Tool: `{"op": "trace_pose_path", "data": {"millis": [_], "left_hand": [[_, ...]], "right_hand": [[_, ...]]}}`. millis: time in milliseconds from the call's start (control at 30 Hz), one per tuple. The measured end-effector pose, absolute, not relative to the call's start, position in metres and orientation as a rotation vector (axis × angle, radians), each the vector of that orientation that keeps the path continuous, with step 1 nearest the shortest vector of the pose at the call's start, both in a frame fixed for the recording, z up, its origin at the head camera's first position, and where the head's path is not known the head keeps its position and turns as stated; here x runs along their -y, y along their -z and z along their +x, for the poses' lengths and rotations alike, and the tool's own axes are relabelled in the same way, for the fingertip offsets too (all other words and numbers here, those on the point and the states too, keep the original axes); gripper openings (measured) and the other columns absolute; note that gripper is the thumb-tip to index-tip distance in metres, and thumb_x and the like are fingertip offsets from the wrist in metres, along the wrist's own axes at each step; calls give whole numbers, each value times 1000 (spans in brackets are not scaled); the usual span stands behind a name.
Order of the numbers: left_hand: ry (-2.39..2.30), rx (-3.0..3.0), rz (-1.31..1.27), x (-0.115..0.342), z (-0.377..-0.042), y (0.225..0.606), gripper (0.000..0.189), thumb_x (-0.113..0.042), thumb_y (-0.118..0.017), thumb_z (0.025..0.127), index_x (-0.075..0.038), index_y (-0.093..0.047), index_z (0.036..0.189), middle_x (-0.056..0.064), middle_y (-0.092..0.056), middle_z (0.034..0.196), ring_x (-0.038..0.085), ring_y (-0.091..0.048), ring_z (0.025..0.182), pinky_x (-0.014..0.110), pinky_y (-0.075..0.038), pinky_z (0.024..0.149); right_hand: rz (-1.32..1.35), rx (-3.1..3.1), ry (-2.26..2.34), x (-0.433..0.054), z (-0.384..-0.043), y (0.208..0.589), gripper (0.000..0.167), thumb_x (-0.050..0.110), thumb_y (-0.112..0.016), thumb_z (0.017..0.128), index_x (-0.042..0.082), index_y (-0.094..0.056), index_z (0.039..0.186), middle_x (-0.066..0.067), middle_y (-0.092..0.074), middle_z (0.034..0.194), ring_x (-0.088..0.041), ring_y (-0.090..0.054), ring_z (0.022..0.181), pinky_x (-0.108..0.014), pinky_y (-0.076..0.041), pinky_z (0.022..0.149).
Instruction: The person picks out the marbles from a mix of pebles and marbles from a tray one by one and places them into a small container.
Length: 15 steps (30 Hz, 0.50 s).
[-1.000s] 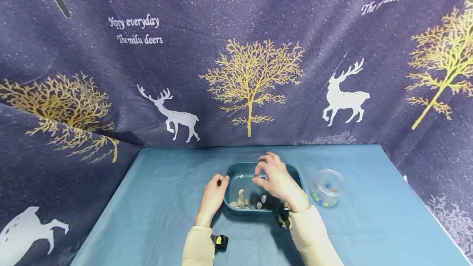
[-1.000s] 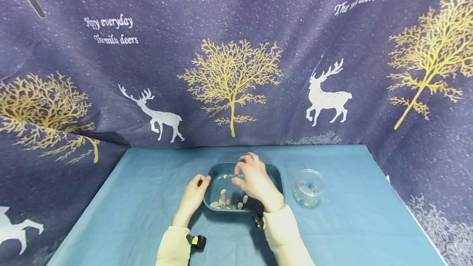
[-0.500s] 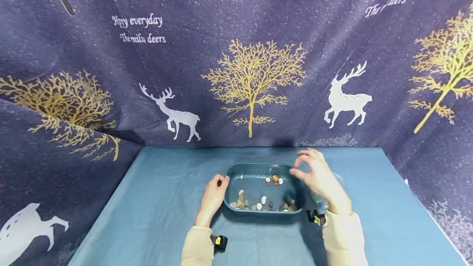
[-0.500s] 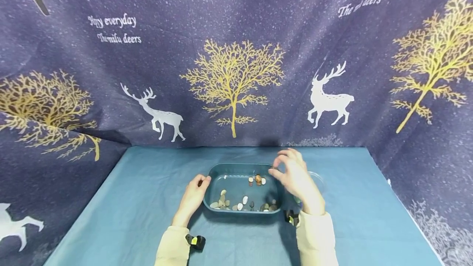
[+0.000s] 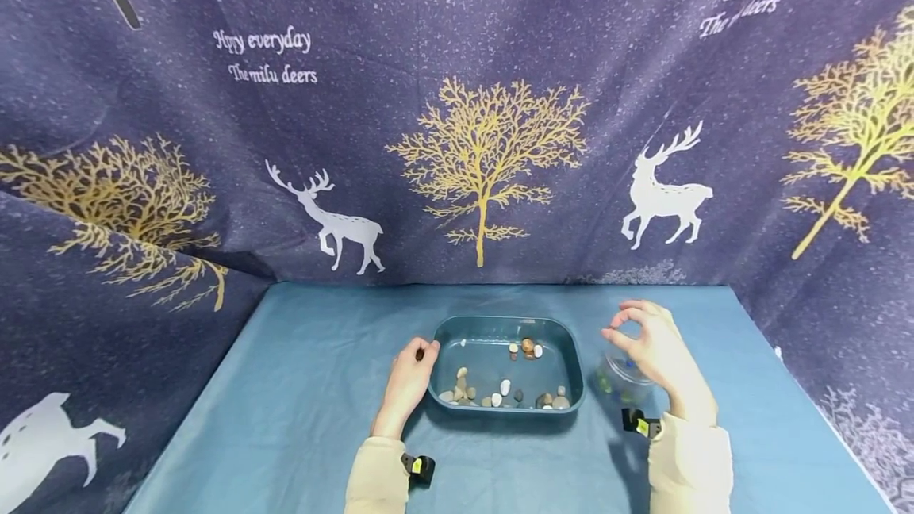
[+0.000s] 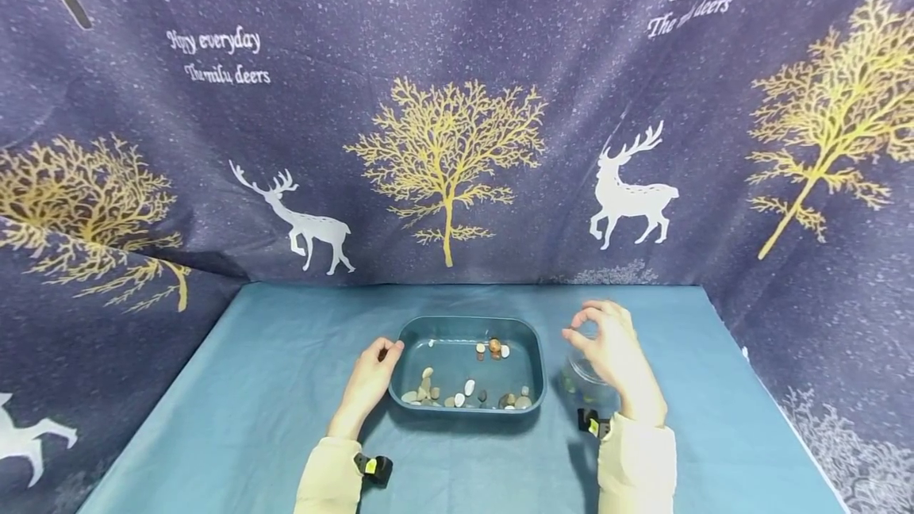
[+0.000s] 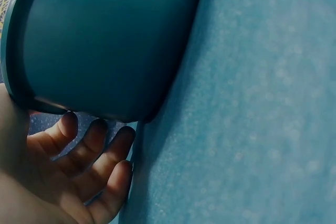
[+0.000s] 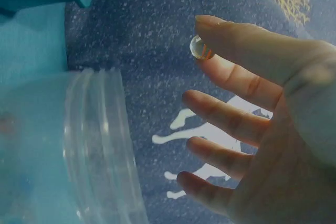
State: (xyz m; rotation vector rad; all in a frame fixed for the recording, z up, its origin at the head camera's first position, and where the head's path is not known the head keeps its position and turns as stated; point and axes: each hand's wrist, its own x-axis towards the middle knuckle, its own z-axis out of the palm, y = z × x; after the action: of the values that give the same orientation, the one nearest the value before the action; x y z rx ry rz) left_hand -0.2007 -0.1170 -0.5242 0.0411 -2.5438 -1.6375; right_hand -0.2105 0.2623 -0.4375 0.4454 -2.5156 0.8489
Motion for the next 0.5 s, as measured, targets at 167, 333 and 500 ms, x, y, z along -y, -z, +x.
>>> {"op": "trace_pose_path", "data": {"millis": [167,333,500], "left_hand": [[1624,2542,41,118,-202,526,36,-45,-50,101,-14,-53,85,4,-46,71,21,-44,60,34,-37,61],[1623,2545,42,117,-201,525,35,-44,-51,102,-14,-53,84,3,-46,71,20,-43,59,34,-37,60],[1620,2550,54,117,-201,524,33,-42,-51,102,-14,-53,85,4,-46,71,20,-43,59,34,-37,60]], "right_hand": [[394,2562,-862,-273,-212,443,17,16,-81,78,12,-65,78,-25,-62,111,-51,-46,110,-59,-31,95],[319,2660,-881,-286,-209,449,16,20,-80,81,13,-66,80,-26,-61,115,-50,-47,112,-58,-33,94],[287,2791,-922,-295,-206,453,14,24,-77,84,14,-68,83,-26,-59,122,-48,-49,117,-58,-37,94]]}}
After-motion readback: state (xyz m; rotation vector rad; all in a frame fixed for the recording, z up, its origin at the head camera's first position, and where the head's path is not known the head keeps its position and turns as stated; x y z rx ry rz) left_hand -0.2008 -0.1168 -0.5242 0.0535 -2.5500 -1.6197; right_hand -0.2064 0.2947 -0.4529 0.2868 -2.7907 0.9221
